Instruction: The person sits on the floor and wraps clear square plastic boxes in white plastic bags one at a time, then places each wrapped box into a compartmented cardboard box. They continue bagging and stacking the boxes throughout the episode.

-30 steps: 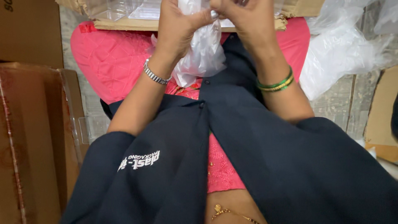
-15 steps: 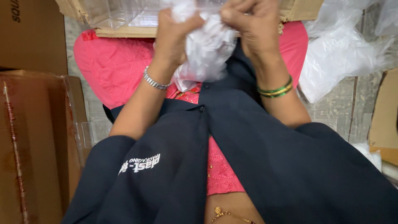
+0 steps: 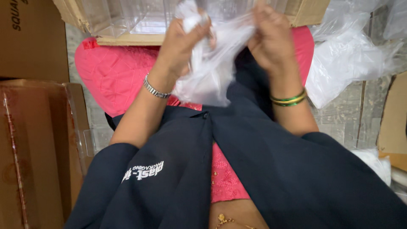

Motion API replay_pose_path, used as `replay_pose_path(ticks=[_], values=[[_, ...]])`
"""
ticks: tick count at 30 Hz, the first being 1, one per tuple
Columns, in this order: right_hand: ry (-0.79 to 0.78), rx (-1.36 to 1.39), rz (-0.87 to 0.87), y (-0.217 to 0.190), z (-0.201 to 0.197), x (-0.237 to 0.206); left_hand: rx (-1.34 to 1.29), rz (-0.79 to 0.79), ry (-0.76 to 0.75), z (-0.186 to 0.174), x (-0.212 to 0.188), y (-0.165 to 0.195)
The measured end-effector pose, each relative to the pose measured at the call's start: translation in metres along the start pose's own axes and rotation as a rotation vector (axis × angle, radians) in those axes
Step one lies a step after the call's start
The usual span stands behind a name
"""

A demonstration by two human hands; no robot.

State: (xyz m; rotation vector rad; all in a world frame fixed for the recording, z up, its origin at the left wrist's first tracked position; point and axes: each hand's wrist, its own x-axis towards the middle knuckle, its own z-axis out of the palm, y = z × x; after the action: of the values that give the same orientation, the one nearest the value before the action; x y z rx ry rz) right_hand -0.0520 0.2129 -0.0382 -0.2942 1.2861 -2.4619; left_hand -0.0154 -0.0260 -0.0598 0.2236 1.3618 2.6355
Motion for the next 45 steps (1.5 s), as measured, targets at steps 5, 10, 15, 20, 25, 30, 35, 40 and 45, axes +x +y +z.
replay_pose_path(ticks=[5,10,15,20,25,30,35,40,45], values=[[-0.065,0.223,-0.048,-0.044,-0.039,0.005,-0.213,-0.245,-0.014,-0.028,0.017,-0.015],[0.316,-0.569,-0.447,0.011,-0.073,0.072,0.223,0.083,0.366,-0.06,0.082,-0.046],[0.324,-1.046,-0.492,0.073,-0.086,0.088,0.704,0.179,0.674,-0.063,0.104,-0.069],[0.334,-0.66,-0.512,0.075,-0.072,0.055,0.273,0.011,0.509,-0.031,0.076,-0.041],[-0.015,-0.055,-0.124,0.051,-0.059,0.036,0.442,0.176,0.274,0.02,0.033,-0.018],[-0.186,0.249,0.092,0.043,-0.045,0.031,0.644,0.372,0.395,0.018,0.034,-0.011],[-0.402,0.298,0.266,0.054,-0.017,0.004,0.817,0.212,0.399,-0.005,0.045,-0.031],[-0.554,0.087,0.24,0.038,-0.04,-0.037,0.954,0.17,0.311,-0.011,0.049,-0.055],[0.458,-0.007,-0.574,-0.031,-0.156,0.001,0.926,0.131,0.504,-0.027,0.054,-0.035]])
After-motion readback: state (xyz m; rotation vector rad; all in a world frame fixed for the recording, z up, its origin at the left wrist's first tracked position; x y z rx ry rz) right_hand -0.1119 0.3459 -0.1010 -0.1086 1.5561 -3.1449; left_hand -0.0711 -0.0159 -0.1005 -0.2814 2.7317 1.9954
